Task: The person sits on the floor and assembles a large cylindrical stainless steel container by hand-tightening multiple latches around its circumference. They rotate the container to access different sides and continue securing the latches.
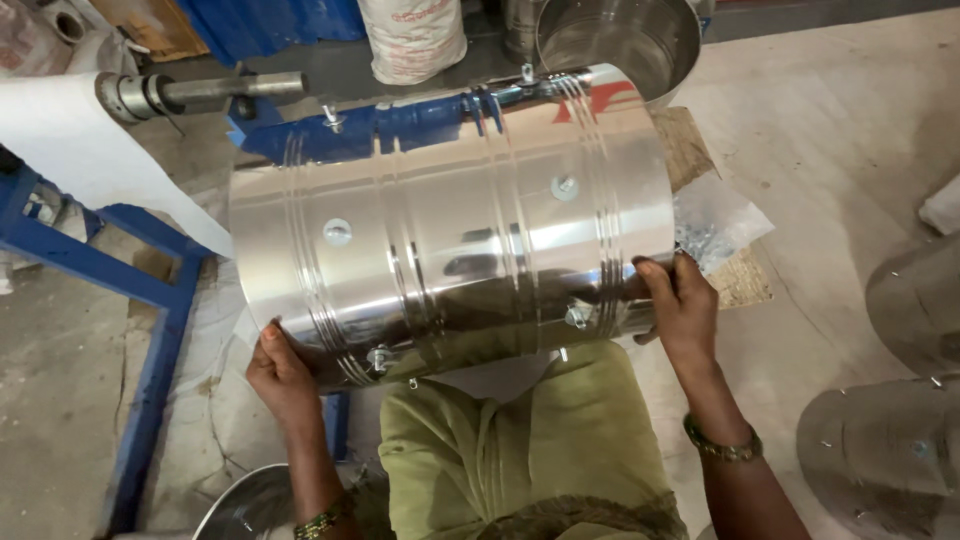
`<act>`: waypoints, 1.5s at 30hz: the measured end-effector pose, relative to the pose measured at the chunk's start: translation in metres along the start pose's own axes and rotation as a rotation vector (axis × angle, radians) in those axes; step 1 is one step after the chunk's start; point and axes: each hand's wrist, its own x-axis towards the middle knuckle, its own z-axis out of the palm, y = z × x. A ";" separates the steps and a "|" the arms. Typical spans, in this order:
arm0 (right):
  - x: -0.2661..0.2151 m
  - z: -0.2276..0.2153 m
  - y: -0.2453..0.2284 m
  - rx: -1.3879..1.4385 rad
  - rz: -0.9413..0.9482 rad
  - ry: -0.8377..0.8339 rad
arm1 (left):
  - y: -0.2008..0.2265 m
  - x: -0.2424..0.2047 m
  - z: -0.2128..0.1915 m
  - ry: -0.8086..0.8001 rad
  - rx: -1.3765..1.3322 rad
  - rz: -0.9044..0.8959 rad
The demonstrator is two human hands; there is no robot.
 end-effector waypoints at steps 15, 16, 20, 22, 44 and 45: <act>-0.059 0.015 0.017 -0.378 -0.326 -0.228 | -0.014 -0.003 0.001 0.011 -0.059 0.034; -0.061 0.016 0.015 -0.338 -0.382 -0.227 | -0.013 -0.005 0.000 0.010 -0.053 0.025; -0.059 0.023 0.008 -0.593 -0.259 -0.260 | -0.008 -0.009 0.002 0.012 -0.050 0.019; -0.055 0.025 0.009 -0.680 -0.300 -0.229 | -0.006 -0.010 0.002 0.002 -0.076 0.002; -0.055 0.026 0.013 -0.978 -0.529 -0.272 | -0.017 -0.009 0.003 0.027 -0.067 0.017; -0.054 0.027 0.012 -0.938 -0.566 -0.246 | -0.017 -0.008 0.002 0.027 -0.060 0.020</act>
